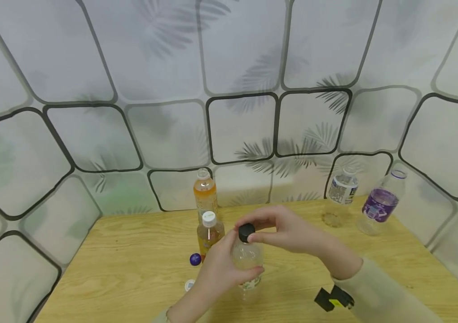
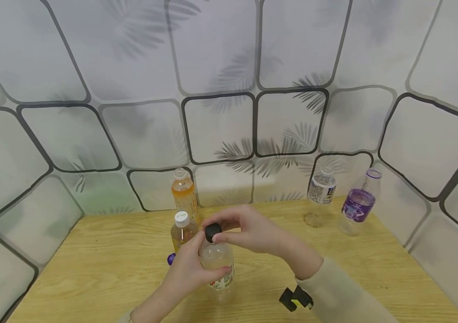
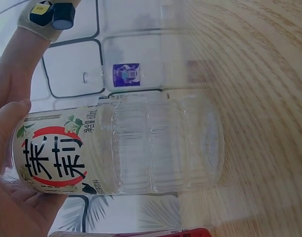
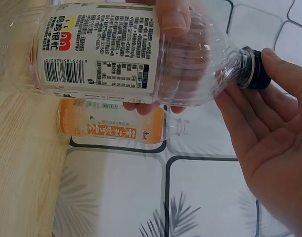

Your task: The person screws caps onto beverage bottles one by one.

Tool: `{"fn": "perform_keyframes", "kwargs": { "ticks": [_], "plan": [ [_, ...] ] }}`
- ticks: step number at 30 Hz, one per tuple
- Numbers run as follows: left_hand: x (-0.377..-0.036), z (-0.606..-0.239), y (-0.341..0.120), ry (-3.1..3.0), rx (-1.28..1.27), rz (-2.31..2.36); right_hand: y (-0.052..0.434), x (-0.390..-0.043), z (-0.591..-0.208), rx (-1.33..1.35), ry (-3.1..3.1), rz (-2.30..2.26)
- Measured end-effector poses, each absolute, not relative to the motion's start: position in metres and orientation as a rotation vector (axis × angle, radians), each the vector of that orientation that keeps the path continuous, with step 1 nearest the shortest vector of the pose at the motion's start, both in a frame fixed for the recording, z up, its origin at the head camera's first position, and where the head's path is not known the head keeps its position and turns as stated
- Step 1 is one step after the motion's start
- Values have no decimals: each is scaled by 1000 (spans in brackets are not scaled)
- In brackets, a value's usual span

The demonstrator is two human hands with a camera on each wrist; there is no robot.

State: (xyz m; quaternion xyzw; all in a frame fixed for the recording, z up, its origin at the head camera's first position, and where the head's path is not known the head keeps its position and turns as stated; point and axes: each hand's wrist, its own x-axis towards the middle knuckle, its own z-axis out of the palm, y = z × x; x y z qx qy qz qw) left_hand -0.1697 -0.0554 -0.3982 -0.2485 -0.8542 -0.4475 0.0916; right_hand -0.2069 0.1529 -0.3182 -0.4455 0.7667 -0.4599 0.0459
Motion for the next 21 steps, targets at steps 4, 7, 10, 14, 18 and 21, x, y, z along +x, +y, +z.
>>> {"fn": "perform_keyframes", "kwargs": {
  "ticks": [4, 7, 10, 14, 18, 21],
  "plan": [
    [-170, -398, -55, -2559, -717, -1334, 149, -202, -321, -1326, 2467, -1431],
    [-170, -397, -54, -2568, -706, -1347, 145, -196, -326, -1286, 2571, -1499],
    [-170, -397, -54, -2568, -697, -1359, 139, -190, -332, -1248, 2682, -1581],
    [-170, -397, -53, -2572, -688, -1355, 132, -183, -339, -1194, 2792, -1685],
    [-169, -398, -53, -2569, -693, -1354, 128, -179, -346, -1102, 2862, -1773],
    [-169, -399, -54, -2566, -694, -1350, 126, -179, -349, -1043, 2872, -1805]
  ]
}}
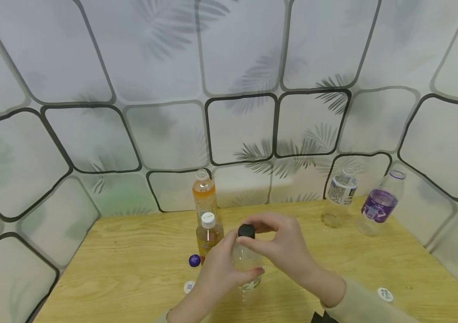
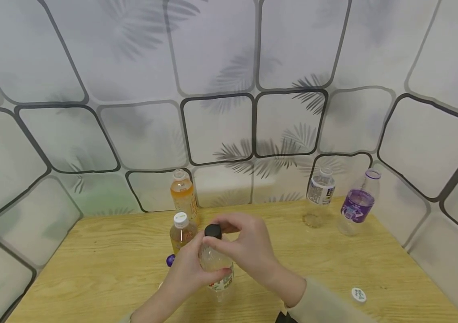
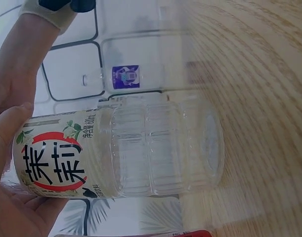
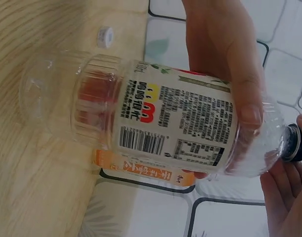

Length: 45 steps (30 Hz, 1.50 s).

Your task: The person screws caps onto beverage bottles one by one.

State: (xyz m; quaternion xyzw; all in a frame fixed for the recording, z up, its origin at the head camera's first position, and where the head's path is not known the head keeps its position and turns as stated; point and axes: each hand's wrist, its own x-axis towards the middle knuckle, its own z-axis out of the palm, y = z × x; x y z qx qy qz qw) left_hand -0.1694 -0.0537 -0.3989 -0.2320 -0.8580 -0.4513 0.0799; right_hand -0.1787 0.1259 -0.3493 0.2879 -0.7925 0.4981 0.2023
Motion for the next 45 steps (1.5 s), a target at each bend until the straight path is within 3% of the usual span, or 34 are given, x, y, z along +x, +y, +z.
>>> {"fn": "perform_keyframes", "kwargs": {
  "ticks": [12, 25, 30, 39, 45],
  "plan": [
    [-171, -400, -54, -2541, -741, -1331, 141, -201, -352, 1265, -2218, 1747],
    [-169, -400, -53, -2551, -709, -1375, 121, -187, -357, 790, -2201, 1831],
    [-169, -401, -53, -2564, -682, -1350, 120, -187, -358, 757, -2221, 1810],
    [-170, -402, -54, -2557, -714, -1293, 146, -206, -349, 1487, -2183, 1957],
    [-171, -402, -54, -2562, -709, -1325, 157, -216, -340, 1627, -2277, 2053]
  ]
}}
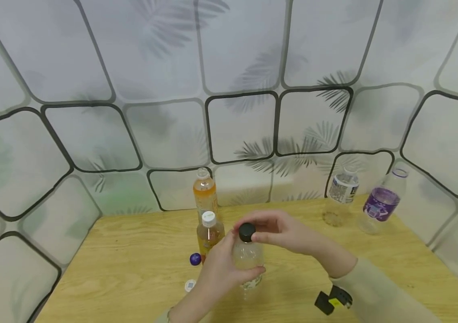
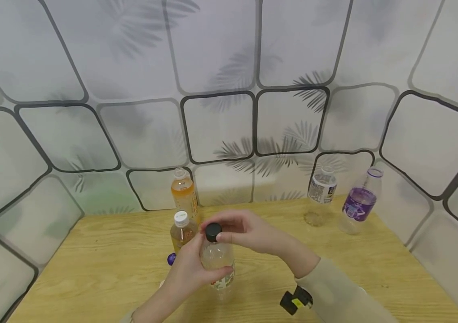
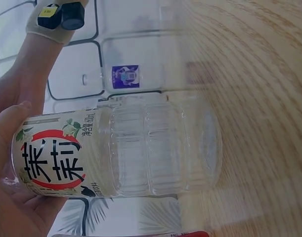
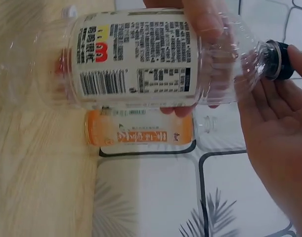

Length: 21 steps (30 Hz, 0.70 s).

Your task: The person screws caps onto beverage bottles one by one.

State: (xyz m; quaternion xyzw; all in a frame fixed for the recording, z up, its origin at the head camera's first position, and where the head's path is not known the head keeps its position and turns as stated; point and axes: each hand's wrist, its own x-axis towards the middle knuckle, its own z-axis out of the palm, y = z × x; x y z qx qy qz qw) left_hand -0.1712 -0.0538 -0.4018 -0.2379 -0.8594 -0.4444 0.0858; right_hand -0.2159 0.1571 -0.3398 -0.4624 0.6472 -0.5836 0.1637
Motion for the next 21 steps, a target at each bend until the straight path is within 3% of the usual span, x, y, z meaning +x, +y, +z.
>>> {"fn": "perform_keyframes", "kwargs": {
  "ticks": [21],
  "plan": [
    [-170, -402, -52, -2562, -690, -1350, 131, -184, -350, -811, 2446, -1980]
  ]
}}
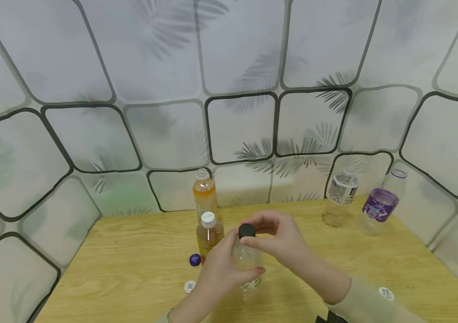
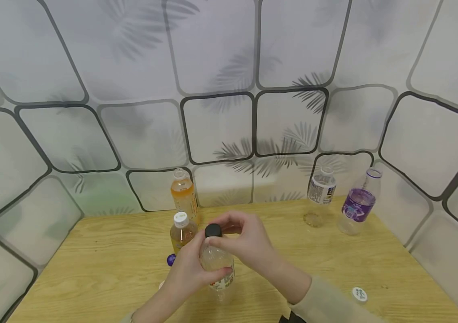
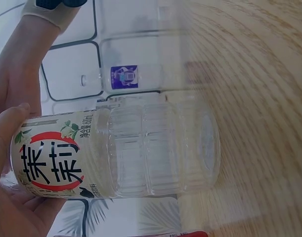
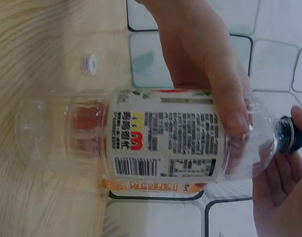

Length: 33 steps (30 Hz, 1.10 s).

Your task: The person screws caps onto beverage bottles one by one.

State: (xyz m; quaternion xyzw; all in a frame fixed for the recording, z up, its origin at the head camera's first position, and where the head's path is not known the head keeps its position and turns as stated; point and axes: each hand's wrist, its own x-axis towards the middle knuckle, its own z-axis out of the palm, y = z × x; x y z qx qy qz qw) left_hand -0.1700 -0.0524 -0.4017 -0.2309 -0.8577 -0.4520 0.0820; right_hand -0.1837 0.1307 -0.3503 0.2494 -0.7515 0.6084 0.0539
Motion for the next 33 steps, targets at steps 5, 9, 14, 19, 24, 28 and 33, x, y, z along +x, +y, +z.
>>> {"fn": "perform_keyframes", "kwargs": {
  "ticks": [5, 9, 14, 19, 24, 28, 33],
  "plan": [
    [-169, -401, -52, -2562, -680, -1333, 121, -175, -353, 609, -2254, 1748],
    [-169, -402, -52, -2554, -674, -1325, 115, -172, -353, 569, -2230, 1683],
    [-169, -401, -53, -2571, -674, -1309, 120, -173, -347, 615, -2322, 1639],
    [-169, -401, -54, -2585, -687, -1333, 130, -174, -348, 711, -2450, 1488],
    [-169, -400, -55, -2578, -724, -1359, 141, -172, -352, 795, -2548, 1355],
    [-169, -399, -56, -2591, -731, -1328, 146, -169, -353, 815, -2627, 1291],
    [-168, -398, -57, -2607, -736, -1312, 149, -166, -354, 780, -2713, 1282]
  ]
}}
